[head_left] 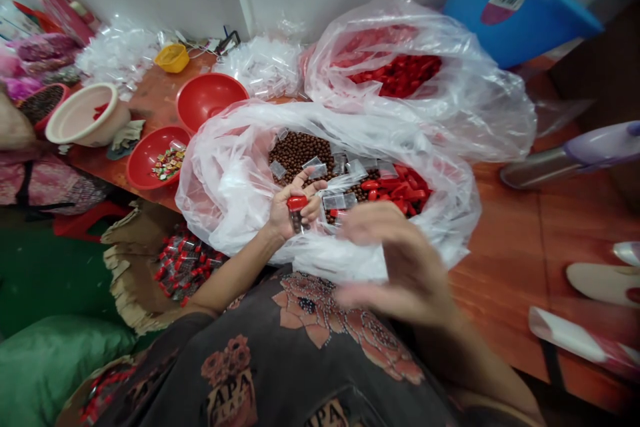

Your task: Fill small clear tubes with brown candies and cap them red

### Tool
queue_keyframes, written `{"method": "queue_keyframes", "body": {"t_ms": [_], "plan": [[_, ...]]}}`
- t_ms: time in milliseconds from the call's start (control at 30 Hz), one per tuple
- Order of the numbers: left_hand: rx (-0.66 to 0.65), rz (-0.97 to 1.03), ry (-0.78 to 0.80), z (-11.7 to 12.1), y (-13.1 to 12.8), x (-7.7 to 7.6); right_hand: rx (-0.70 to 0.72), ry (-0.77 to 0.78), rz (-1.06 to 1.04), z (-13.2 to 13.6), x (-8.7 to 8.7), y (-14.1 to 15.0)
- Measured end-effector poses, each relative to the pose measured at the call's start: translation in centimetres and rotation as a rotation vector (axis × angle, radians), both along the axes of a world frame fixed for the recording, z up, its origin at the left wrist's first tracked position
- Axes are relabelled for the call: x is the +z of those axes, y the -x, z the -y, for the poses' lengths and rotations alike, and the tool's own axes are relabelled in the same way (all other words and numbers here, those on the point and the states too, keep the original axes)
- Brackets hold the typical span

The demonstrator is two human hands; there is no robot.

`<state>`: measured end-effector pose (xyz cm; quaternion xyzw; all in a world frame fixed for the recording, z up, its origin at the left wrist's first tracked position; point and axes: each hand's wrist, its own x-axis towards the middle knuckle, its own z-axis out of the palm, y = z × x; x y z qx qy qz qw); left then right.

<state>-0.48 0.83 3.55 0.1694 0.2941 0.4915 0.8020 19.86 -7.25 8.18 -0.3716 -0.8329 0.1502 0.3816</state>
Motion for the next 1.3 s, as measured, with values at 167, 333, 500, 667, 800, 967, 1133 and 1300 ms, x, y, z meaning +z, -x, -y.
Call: {"method": "queue_keyframes", "body": {"t_ms": [167,333,500,667,800,967,1133,1300], "plan": [[-0.13,-0.025,-0.022,0.6,-0.9,-0.3,0.021,0.026,0.151,-6.0,-4.7,3.8],[-0.127,-0.048,0.033,0.8,-1.5,-1.0,0.02,0.024,0.268,-5.4,-6.2,3.5],[-0.109,-0.063,0.052,0.8,-2.2,-2.0,0.017,0.032,0.246,-5.1,-7.3,3.5],[-0.085,-0.203,0.034,1.2,-2.4,-4.3,-0.1,0.03,0.247,-5.1,-9.2,3.1],[-0.113,-0.393,-0.012,2.0,-2.2,-5.3,-0.212,0.024,0.291,-4.9,-10.2,2.9],[0.05,-0.527,-0.116,2.7,-2.4,-5.0,-0.191,0.057,0.308,-5.0,-10.7,3.1],[0.145,-0.657,-0.255,3.2,-2.9,-5.7,-0.185,0.002,0.387,-5.5,-11.3,3.1],[0.004,-0.822,-0.36,1.7,-1.1,-6.1,-0.181,0.048,0.412,-5.1,-12.1,3.6]]}}
